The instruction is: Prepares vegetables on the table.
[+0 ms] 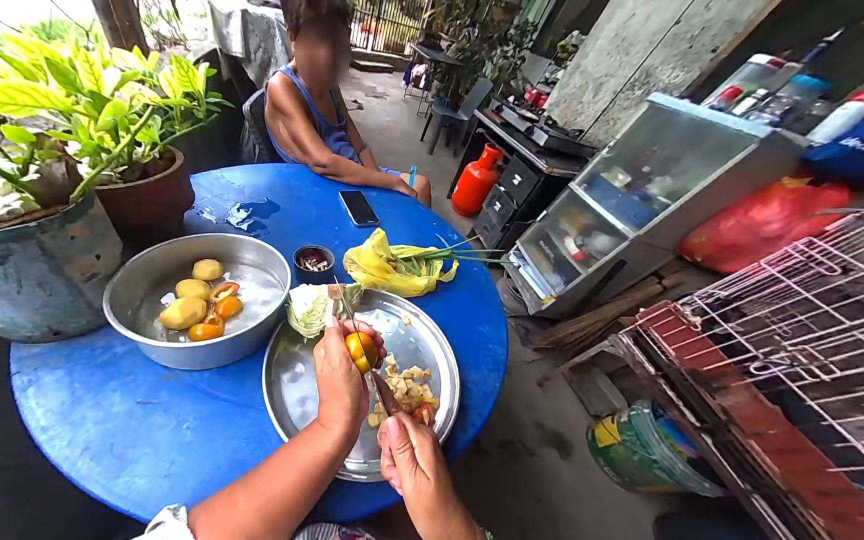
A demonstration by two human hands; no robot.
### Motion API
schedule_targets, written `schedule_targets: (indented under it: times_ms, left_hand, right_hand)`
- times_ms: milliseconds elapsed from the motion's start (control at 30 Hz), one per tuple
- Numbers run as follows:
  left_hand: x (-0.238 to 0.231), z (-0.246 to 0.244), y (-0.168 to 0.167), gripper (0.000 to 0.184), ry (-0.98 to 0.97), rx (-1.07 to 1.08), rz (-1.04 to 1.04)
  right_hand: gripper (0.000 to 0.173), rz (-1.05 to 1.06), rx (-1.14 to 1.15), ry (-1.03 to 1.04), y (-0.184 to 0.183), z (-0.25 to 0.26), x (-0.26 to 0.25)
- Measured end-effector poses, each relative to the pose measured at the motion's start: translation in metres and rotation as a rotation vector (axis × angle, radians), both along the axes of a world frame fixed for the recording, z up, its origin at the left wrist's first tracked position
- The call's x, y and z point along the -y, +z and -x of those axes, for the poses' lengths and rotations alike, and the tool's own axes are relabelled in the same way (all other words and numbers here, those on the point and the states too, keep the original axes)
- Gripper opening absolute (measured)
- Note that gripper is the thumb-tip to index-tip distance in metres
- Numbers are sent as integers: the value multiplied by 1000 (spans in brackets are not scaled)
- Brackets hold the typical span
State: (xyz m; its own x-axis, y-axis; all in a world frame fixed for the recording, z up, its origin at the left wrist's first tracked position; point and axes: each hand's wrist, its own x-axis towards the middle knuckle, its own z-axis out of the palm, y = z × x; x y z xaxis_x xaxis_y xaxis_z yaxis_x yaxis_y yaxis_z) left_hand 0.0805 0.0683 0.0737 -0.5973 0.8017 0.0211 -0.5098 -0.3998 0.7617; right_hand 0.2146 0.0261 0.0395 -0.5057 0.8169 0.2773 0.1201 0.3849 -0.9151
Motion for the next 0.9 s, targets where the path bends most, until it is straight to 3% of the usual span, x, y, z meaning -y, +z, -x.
schedule_targets:
  times_ms: [433, 600, 700, 900]
  left_hand:
    - [-3, 3, -8, 62, 9, -153, -152]
    - [-1, 10, -3, 62, -94, -143, -110]
    - [2, 13, 0, 64, -138, -48, -71]
    - [4, 19, 7, 67, -39, 26, -63]
  right_hand:
    - [45, 138, -39, 54, 10, -1, 0]
    - [43, 199, -46, 79, 13, -1, 3]
    - [45, 122, -13, 81, 10, 2, 5]
    - [54, -8, 63, 72, 10, 5, 8]
